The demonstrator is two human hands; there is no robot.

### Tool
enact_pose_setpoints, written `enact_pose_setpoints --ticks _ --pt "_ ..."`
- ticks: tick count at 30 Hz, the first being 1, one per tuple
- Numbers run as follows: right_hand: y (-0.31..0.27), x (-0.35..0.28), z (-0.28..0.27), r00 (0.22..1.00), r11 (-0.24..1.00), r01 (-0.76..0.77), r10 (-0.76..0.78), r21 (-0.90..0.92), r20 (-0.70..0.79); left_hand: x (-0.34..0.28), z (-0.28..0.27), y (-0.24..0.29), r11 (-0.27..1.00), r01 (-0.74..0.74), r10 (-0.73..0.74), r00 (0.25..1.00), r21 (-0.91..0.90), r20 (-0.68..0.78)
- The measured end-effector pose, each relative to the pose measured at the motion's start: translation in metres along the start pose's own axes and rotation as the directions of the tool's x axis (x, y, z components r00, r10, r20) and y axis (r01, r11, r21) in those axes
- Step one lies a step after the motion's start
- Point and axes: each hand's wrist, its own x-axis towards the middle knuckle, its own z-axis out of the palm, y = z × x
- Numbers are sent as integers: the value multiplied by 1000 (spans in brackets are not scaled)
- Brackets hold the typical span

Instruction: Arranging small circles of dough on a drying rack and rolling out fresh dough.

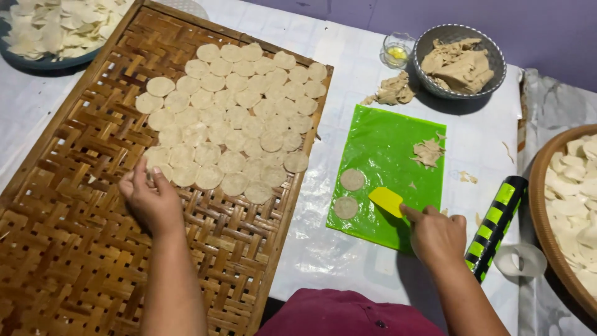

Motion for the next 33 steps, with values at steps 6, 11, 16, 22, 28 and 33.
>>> enact_pose_setpoints --ticks 6,11,16,22,28,33 --pt "-22 20 2 995 995 93 -95 -43 -35 -19 -5 101 965 237 -194 934 -112 301" --pt "-25 23 2 996 995 95 -95 -28 3 -36 -2 128 935 277 -171 900 -223 402" --pt "-32 36 17 983 989 136 -128 54 -132 -64 18 161 821 540 -331 712 -183 620" --pt "-31 14 -10 960 979 161 -127 123 -248 -124 68 173 420 900 -421 308 -117 853" --pt "-46 -16 -43 916 928 324 -259 185 -307 -128 101 170 -125 989 -278 -113 81 954" --pt "-52 -24 -49 906 930 340 -285 137 -314 -131 97 162 96 995 -323 63 -34 944"
